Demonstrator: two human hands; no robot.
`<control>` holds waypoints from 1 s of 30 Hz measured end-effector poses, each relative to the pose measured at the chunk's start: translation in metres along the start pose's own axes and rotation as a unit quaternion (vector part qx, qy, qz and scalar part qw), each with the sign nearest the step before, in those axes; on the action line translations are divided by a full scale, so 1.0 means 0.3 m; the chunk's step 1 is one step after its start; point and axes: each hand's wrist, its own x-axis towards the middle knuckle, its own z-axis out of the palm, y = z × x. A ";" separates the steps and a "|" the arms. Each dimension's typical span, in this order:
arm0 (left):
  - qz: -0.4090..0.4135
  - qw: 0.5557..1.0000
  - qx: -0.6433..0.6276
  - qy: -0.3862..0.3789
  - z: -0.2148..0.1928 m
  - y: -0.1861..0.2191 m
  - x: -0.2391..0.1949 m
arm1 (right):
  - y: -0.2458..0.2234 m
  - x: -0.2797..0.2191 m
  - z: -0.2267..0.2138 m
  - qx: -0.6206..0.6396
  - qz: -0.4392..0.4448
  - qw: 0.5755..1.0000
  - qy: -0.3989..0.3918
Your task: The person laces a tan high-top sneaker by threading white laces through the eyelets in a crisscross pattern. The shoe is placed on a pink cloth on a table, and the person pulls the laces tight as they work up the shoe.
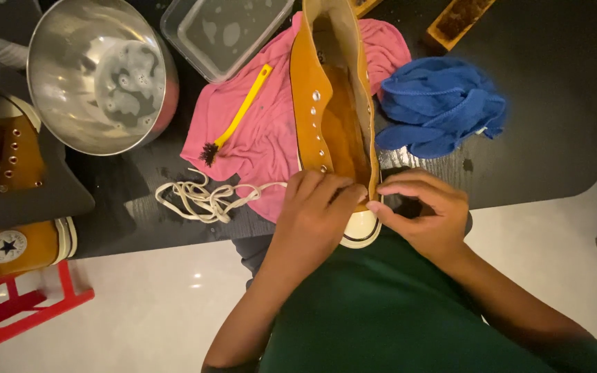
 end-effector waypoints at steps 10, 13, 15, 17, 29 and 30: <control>-0.120 0.966 -0.226 0.038 0.016 -0.051 -0.016 | -0.004 0.017 -0.018 0.036 0.007 0.999 -0.033; -0.136 0.960 -0.243 0.041 0.018 -0.055 -0.005 | 0.001 0.013 -0.023 0.054 0.035 0.997 -0.034; -0.146 0.950 -0.273 0.034 0.010 -0.053 0.000 | 0.003 0.014 -0.024 0.068 0.039 0.996 -0.041; -0.149 0.948 -0.279 0.030 0.000 -0.053 -0.004 | 0.002 0.007 -0.016 0.067 0.039 0.996 -0.039; -0.095 0.973 -0.206 0.040 0.026 -0.081 -0.050 | 0.083 -0.057 0.011 -0.133 -0.045 0.987 -0.081; -0.074 0.979 -0.184 0.040 0.025 -0.079 -0.045 | 0.106 -0.067 0.009 -0.170 -0.058 0.978 -0.111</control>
